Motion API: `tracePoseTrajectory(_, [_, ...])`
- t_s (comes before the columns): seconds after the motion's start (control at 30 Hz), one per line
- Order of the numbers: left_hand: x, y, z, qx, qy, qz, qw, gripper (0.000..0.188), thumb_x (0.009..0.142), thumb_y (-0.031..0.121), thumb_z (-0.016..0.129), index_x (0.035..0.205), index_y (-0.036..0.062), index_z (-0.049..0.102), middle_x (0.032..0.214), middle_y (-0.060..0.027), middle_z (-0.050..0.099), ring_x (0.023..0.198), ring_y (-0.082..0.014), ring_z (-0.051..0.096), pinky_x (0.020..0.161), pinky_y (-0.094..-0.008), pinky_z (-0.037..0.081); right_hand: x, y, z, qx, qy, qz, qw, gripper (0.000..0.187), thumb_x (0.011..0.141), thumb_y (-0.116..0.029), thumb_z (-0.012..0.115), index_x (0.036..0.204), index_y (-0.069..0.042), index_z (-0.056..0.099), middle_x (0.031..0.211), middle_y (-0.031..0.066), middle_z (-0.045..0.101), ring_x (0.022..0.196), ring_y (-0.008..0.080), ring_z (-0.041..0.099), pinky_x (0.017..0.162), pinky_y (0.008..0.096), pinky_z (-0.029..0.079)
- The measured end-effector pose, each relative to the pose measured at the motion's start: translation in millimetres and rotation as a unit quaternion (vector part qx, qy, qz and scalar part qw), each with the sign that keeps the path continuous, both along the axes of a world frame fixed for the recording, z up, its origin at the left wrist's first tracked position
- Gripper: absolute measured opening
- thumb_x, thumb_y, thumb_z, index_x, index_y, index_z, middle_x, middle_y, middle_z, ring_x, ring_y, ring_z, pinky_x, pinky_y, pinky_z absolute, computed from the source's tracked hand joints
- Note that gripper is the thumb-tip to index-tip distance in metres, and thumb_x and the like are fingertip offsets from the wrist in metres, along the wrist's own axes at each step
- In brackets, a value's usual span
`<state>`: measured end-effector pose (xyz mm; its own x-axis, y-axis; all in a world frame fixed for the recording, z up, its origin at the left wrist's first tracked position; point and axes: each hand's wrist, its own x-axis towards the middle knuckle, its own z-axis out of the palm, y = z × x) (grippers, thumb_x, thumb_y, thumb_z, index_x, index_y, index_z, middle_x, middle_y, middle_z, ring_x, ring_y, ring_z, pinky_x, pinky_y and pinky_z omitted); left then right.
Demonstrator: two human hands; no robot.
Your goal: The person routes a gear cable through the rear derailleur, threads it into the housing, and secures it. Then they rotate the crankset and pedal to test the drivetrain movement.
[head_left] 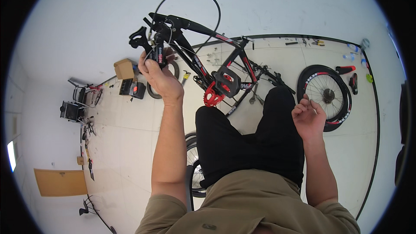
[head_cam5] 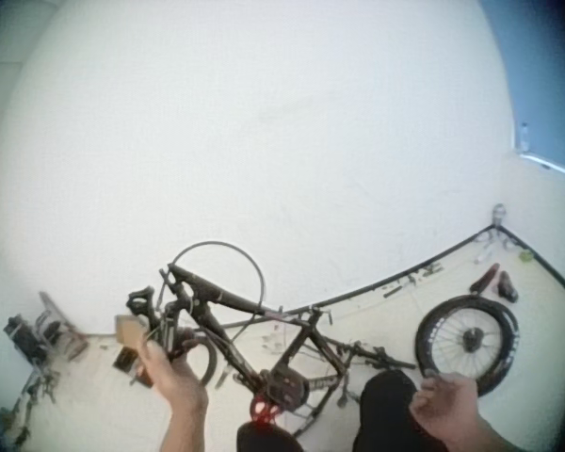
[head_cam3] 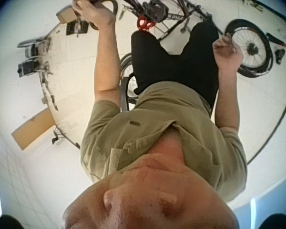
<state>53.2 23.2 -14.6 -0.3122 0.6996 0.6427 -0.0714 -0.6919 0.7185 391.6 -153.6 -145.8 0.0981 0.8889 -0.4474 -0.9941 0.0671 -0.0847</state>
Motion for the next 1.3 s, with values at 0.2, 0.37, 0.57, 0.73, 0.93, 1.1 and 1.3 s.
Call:
tracePoseTrajectory(0.2, [-16.6, 3.0, -4.0, 0.001, 0.05, 0.037, 0.998, 0.056, 0.102, 0.053, 0.045, 0.129, 0.0043, 0.048, 0.111, -0.0151, 0.066, 0.1, -0.0282, 0.065, 0.083, -0.0443, 0.052, -4.4, 4.6, 2.5, 0.01, 0.027, 0.01, 1.0, 0.022, 0.092, -0.011, 0.057, 0.11, 0.003, 0.058, 0.084, 0.0038, 0.052, 0.072, 0.0155, 0.048, 0.068, 0.0285, 0.043])
tracePoseTrajectory(0.37, [-5.7, 1.0, 3.7, -0.001, 0.076, 0.05, 0.996, 0.053, 0.1, 0.051, 0.043, 0.127, 0.0054, 0.044, 0.11, -0.018, 0.066, 0.101, -0.0301, 0.065, 0.083, -0.0428, 0.051, 2.8, 0.4, 5.1, 0.006, 0.035, -0.006, 0.999, 0.021, 0.094, -0.01, 0.054, 0.11, 0.003, 0.059, 0.087, 0.0042, 0.054, 0.072, 0.015, 0.048, 0.069, 0.0294, 0.044])
tracePoseTrajectory(0.57, [-7.0, 1.7, 7.3, -0.017, 0.1, 0.045, 0.994, 0.062, 0.097, 0.06, 0.044, 0.128, 0.0059, 0.045, 0.109, -0.0183, 0.065, 0.101, -0.031, 0.065, 0.087, -0.0455, 0.049, 0.6, 0.7, 4.3, -0.007, 0.032, 0.005, 0.999, 0.023, 0.095, -0.011, 0.05, 0.114, 0.001, 0.058, 0.086, 0.002, 0.055, 0.072, 0.0142, 0.047, 0.069, 0.0294, 0.042])
tracePoseTrajectory(0.73, [-3.3, -1.3, 10.1, -0.021, 0.111, 0.059, 0.992, 0.066, 0.097, 0.063, 0.042, 0.131, 0.0056, 0.045, 0.107, -0.0186, 0.064, 0.1, -0.0312, 0.065, 0.088, -0.0451, 0.049, -1.8, 1.2, 6.0, -0.008, 0.032, 0.004, 0.999, 0.023, 0.096, -0.011, 0.051, 0.113, 0.002, 0.058, 0.086, 0.0031, 0.056, 0.072, 0.0146, 0.047, 0.07, 0.0299, 0.043])
tracePoseTrajectory(0.93, [-0.1, 0.5, 6.2, -0.022, 0.104, 0.07, 0.992, 0.065, 0.098, 0.063, 0.035, 0.127, 0.0051, 0.046, 0.1, -0.02, 0.065, 0.095, -0.0313, 0.066, 0.088, -0.0443, 0.05, 0.8, -0.5, 3.8, 0.0, 0.035, -0.001, 0.999, 0.023, 0.094, -0.012, 0.054, 0.11, 0.003, 0.059, 0.084, 0.0051, 0.057, 0.071, 0.0153, 0.048, 0.069, 0.0299, 0.044])
tracePoseTrajectory(1.1, [-6.5, 5.7, 3.9, -0.025, 0.09, 0.065, 0.993, 0.061, 0.1, 0.058, 0.032, 0.122, 0.0041, 0.049, 0.095, -0.0204, 0.067, 0.091, -0.0312, 0.067, 0.087, -0.0445, 0.051, 3.2, -1.0, 3.1, -0.001, 0.042, -0.004, 0.999, 0.024, 0.094, -0.011, 0.055, 0.112, 0.003, 0.059, 0.085, 0.0037, 0.056, 0.071, 0.0149, 0.047, 0.069, 0.0297, 0.043])
tracePoseTrajectory(1.3, [-10.1, 3.5, 3.8, -0.027, 0.106, 0.061, 0.992, 0.06, 0.1, 0.056, 0.032, 0.123, 0.0037, 0.051, 0.094, -0.0211, 0.068, 0.09, -0.0318, 0.067, 0.086, -0.0443, 0.052, 1.4, -4.5, 1.7, 0.011, 0.056, 0.011, 0.998, 0.025, 0.093, -0.011, 0.055, 0.113, 0.003, 0.06, 0.085, 0.0016, 0.054, 0.072, 0.0139, 0.046, 0.07, 0.0294, 0.041])
